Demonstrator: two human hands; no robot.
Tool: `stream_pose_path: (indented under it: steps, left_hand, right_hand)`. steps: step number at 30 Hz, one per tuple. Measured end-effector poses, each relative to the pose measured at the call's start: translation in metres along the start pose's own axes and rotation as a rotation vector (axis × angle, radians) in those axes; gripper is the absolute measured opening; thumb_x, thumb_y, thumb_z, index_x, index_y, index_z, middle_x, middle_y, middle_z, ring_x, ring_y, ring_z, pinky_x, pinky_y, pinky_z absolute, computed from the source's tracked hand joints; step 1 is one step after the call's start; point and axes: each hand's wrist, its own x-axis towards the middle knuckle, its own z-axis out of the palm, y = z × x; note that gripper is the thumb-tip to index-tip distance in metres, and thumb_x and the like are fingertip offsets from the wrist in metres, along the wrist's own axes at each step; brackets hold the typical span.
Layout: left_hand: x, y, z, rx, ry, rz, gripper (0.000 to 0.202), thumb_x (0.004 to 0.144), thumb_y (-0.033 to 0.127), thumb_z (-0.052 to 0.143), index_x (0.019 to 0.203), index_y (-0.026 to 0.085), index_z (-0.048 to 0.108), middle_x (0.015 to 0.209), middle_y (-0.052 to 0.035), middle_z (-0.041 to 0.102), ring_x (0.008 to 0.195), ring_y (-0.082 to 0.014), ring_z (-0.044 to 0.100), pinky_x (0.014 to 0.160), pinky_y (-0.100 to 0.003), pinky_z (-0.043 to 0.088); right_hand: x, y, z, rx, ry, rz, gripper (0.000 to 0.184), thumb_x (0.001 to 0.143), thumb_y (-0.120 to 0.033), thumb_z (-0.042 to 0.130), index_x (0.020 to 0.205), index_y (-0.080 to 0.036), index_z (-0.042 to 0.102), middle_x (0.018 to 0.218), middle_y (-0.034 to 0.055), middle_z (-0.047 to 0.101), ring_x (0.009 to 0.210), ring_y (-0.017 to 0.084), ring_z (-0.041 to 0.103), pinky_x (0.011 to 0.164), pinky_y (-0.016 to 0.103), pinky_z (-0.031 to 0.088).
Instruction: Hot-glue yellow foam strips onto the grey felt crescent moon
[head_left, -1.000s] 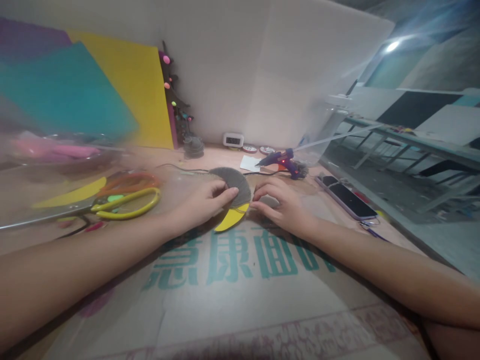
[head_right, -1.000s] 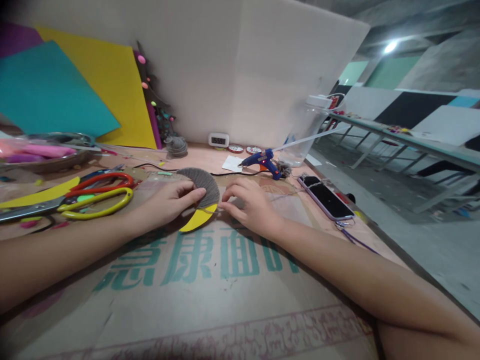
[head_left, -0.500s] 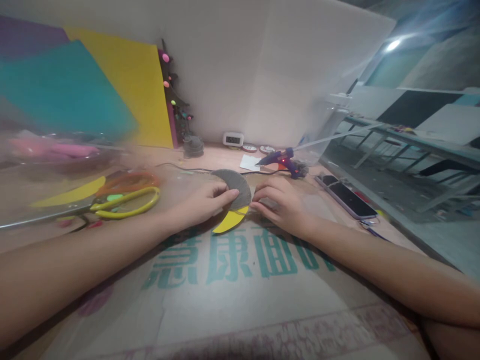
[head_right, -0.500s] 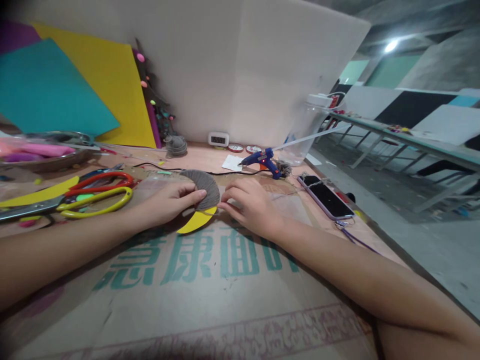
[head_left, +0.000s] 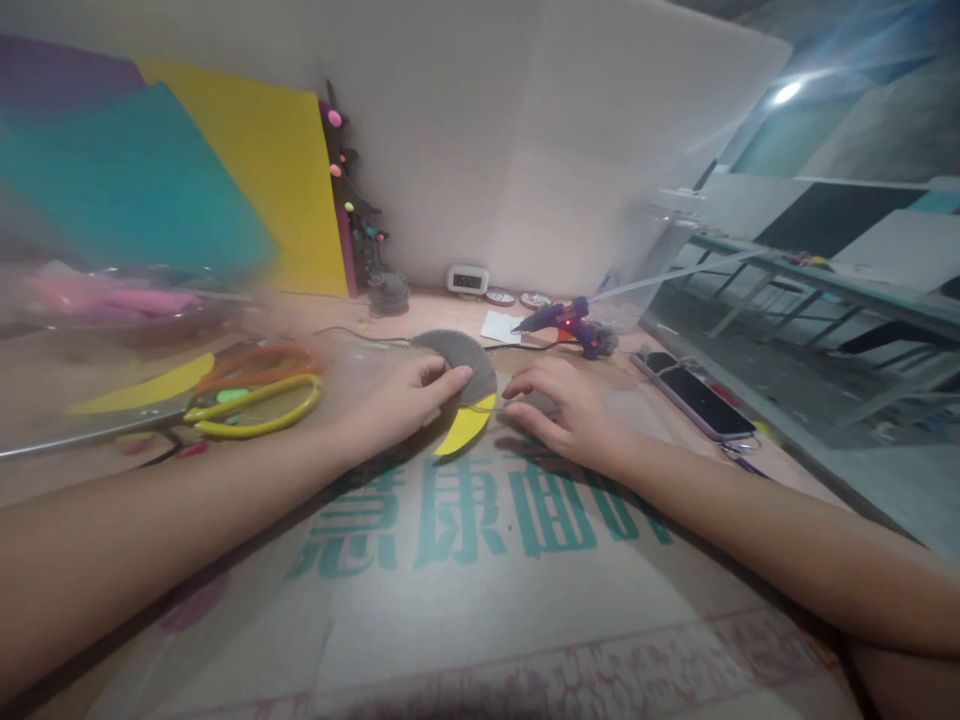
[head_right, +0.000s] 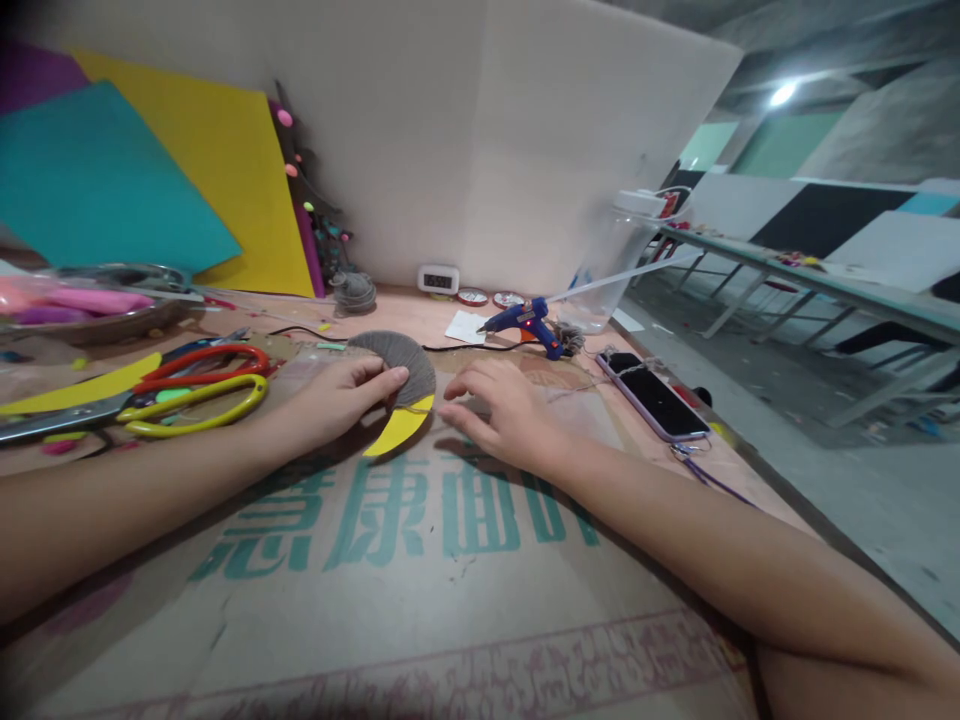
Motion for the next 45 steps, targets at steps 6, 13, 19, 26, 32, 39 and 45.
stream_pose_path:
  steps: [6,13,19,26,32,39,45]
  left_hand:
    - [0.003,-0.007,0.002,0.015,0.139,0.055,0.042,0.087,0.053,0.046,0.06,0.021,0.044,0.057,0.0034,0.044,0.056,-0.0135,0.043,0.052,-0.027,0.031]
    - [0.005,-0.007,0.001,0.063,0.155,0.062,0.042,0.086,0.054,0.046,0.061,0.021,0.046,0.059,0.002,0.049,0.059,-0.0156,0.047,0.054,-0.028,0.034]
    - [0.004,-0.007,0.0,0.053,0.12,0.017,0.041,0.085,0.057,0.048,0.066,0.02,0.052,0.065,0.0006,0.059,0.062,-0.0164,0.053,0.055,-0.027,0.036]
    - [0.004,-0.006,0.001,0.094,0.125,0.04,0.041,0.085,0.056,0.048,0.064,0.02,0.052,0.061,0.0014,0.054,0.059,-0.0161,0.05,0.054,-0.028,0.033]
    - [0.003,-0.006,0.001,0.074,0.094,0.038,0.041,0.084,0.056,0.048,0.064,0.021,0.052,0.062,0.0009,0.055,0.059,-0.0164,0.049,0.053,-0.028,0.031]
    - [0.003,-0.005,0.001,0.061,0.073,0.029,0.042,0.084,0.057,0.048,0.064,0.021,0.053,0.061,0.0009,0.055,0.057,-0.0162,0.048,0.053,-0.028,0.03]
    - [0.003,-0.005,0.001,0.064,0.073,0.025,0.042,0.084,0.057,0.049,0.064,0.02,0.053,0.061,0.0017,0.053,0.058,-0.0156,0.048,0.053,-0.028,0.03]
  right_hand:
    - [-0.001,-0.003,0.0,-0.047,-0.142,-0.148,0.018,0.094,-0.028,0.054,0.086,-0.017,0.065,0.074,0.0029,0.065,0.07,0.015,0.053,0.071,0.029,0.038]
    - [0.005,-0.019,-0.016,-0.151,-0.252,-0.356,0.028,0.096,-0.031,0.048,0.081,-0.016,0.066,0.07,0.005,0.063,0.072,0.017,0.053,0.071,0.03,0.039]
    - [0.004,0.026,-0.038,-0.108,0.083,-0.183,0.041,0.097,-0.041,0.04,0.066,-0.019,0.055,0.066,0.0048,0.056,0.067,0.017,0.05,0.068,0.032,0.038]
    - [-0.008,0.113,-0.046,-0.276,0.462,0.575,0.044,0.088,-0.051,0.05,0.057,-0.019,0.05,0.056,-0.0005,0.049,0.058,0.015,0.047,0.061,0.029,0.037]
    - [-0.007,0.136,-0.027,-0.111,0.067,0.665,0.059,0.077,-0.044,0.068,0.125,-0.011,0.056,0.115,0.016,0.066,0.096,0.025,0.064,0.084,0.038,0.049]
    - [-0.008,0.125,-0.02,-0.201,0.071,0.658,0.048,0.085,-0.033,0.057,0.126,-0.008,0.059,0.122,0.0186,0.065,0.109,0.03,0.062,0.096,0.044,0.046]
    - [-0.008,0.119,-0.023,-0.168,0.146,0.696,0.045,0.084,-0.038,0.058,0.121,-0.013,0.062,0.113,0.0163,0.07,0.103,0.031,0.064,0.092,0.044,0.048]
